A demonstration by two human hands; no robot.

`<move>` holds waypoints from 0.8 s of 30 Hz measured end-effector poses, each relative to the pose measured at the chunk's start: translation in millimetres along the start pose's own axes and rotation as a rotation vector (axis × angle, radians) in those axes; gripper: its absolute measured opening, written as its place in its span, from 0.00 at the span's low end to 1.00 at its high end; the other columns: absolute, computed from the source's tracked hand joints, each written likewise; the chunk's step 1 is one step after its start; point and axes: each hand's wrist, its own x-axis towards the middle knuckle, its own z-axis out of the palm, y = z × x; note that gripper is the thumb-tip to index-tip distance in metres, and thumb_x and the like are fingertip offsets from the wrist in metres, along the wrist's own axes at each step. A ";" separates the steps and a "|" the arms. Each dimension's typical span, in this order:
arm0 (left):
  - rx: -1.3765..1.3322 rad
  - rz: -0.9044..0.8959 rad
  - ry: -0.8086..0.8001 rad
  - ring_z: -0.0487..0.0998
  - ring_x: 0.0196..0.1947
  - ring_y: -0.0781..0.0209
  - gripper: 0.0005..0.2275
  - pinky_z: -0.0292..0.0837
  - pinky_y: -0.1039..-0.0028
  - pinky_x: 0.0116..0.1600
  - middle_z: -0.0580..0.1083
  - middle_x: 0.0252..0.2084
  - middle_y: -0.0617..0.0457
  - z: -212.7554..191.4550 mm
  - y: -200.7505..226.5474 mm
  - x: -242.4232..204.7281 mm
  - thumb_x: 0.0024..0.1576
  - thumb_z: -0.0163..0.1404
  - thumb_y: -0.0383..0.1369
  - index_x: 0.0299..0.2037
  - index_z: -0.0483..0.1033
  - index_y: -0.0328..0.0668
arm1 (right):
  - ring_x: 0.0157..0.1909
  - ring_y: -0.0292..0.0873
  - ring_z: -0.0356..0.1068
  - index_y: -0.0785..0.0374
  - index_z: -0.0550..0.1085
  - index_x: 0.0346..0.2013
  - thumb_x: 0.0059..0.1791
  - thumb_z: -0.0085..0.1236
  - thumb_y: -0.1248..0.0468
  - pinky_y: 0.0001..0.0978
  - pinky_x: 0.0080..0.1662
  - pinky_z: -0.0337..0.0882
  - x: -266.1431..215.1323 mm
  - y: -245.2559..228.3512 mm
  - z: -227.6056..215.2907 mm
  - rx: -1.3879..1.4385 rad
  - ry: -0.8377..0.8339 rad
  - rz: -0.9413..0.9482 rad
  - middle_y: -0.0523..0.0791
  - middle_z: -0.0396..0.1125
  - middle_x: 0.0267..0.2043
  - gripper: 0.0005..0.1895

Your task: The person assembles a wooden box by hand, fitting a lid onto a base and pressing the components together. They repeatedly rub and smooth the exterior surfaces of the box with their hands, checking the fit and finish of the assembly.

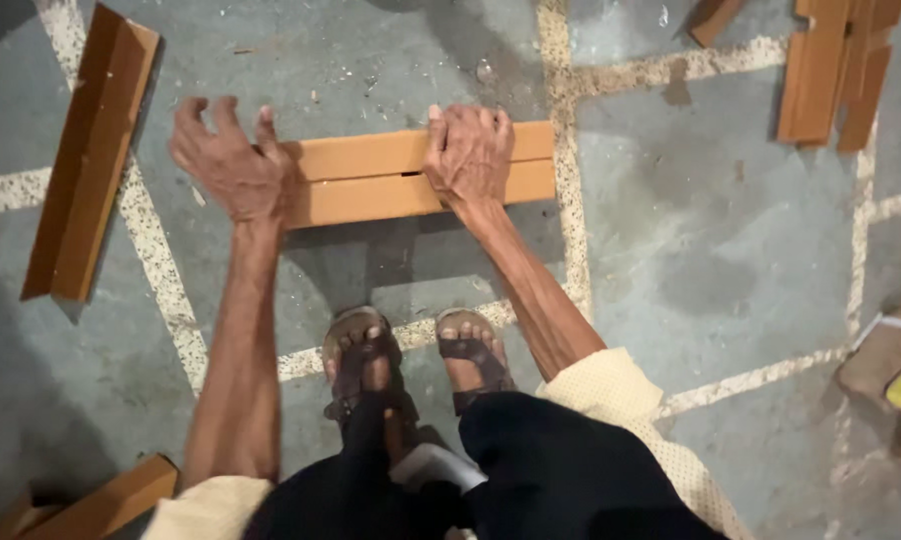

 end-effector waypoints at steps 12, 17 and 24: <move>-0.163 -0.296 -0.073 0.73 0.47 0.43 0.24 0.68 0.52 0.51 0.71 0.46 0.37 10.1 -15.6 -6.7 0.71 0.43 0.49 0.41 0.79 0.30 | 0.59 0.62 0.69 0.69 0.70 0.60 0.62 0.29 0.49 0.55 0.61 0.69 11.4 133.0 -7.5 0.109 0.027 0.323 0.60 0.68 0.57 0.29; -0.241 -0.614 -0.152 0.75 0.37 0.45 0.32 0.67 0.54 0.45 0.74 0.35 0.39 17.4 -16.6 1.5 0.67 0.34 0.56 0.30 0.79 0.33 | 0.65 0.64 0.65 0.70 0.63 0.69 0.63 0.29 0.50 0.55 0.65 0.66 10.9 132.5 -7.3 0.147 0.028 0.266 0.62 0.62 0.65 0.30; -0.162 -0.498 -0.103 0.73 0.30 0.40 0.32 0.65 0.50 0.39 0.74 0.28 0.38 16.5 -17.7 -0.8 0.68 0.37 0.56 0.28 0.78 0.31 | 0.73 0.57 0.58 0.63 0.62 0.70 0.62 0.25 0.49 0.62 0.73 0.39 9.6 108.9 -11.2 -0.030 -0.034 0.242 0.55 0.60 0.70 0.30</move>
